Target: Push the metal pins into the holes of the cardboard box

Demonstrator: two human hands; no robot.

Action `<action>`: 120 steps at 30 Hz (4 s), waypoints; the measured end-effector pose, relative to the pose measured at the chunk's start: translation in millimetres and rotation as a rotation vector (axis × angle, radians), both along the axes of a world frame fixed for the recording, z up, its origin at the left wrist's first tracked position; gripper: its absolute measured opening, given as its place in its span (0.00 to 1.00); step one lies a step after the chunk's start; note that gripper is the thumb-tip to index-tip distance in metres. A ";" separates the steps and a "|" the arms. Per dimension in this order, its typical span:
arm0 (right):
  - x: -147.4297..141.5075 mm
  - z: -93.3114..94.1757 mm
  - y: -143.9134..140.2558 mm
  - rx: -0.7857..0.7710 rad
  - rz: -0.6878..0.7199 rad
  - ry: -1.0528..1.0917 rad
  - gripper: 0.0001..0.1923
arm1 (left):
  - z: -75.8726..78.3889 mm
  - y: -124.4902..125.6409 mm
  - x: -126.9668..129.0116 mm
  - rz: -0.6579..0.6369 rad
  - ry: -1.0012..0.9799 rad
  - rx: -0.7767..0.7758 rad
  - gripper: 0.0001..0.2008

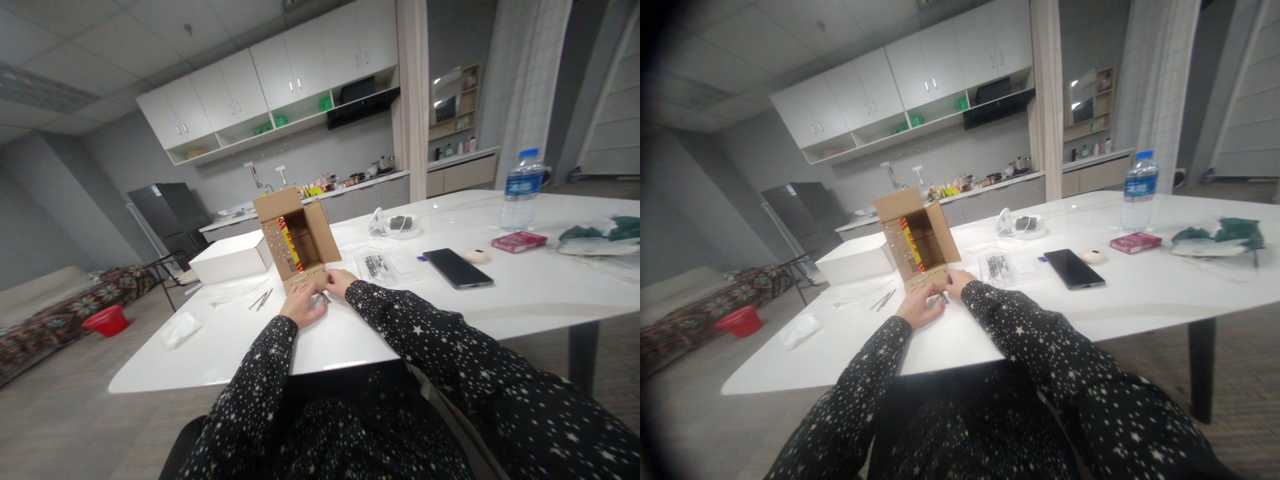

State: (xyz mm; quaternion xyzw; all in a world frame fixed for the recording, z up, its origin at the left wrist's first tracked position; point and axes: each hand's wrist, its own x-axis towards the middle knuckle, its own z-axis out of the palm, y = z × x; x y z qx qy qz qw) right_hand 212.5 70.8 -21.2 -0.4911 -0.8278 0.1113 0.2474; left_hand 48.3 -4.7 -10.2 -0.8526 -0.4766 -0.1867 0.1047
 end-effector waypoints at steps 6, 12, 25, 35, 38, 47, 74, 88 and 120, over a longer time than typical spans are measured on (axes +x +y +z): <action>0.2 -0.6 0.4 -0.005 -0.003 -0.002 0.08 | 0.4 0.0 0.7 0.002 -0.027 -0.014 0.12; 0.4 -2.2 1.3 -0.001 0.000 0.007 0.08 | -0.3 0.9 0.7 0.005 -0.029 -0.010 0.11; 1.0 2.6 -1.9 -0.014 0.001 -0.020 0.07 | 2.1 0.9 4.6 -0.026 -0.016 0.055 0.11; 0.3 -0.6 1.2 0.011 0.002 -0.031 0.08 | -1.8 5.7 3.1 -0.012 0.016 0.129 0.13; 0.1 0.9 0.2 -0.004 -0.004 -0.030 0.08 | -1.6 6.4 3.0 -0.011 0.010 0.127 0.13; 0.4 1.7 -1.1 -0.007 -0.003 -0.022 0.08 | -0.1 8.2 1.1 0.047 -0.062 0.119 0.11; 1.0 -1.7 -0.1 -0.008 -0.008 -0.001 0.08 | -0.1 18.0 -17.7 0.240 -0.513 0.194 0.11; 1.5 0.6 -2.9 -0.002 -0.003 -0.011 0.08 | -1.9 20.2 -18.8 0.270 -0.481 0.189 0.11; -0.1 -0.4 -0.9 -0.001 -0.007 -0.028 0.08 | -2.5 26.2 -11.8 0.351 -0.050 0.521 0.14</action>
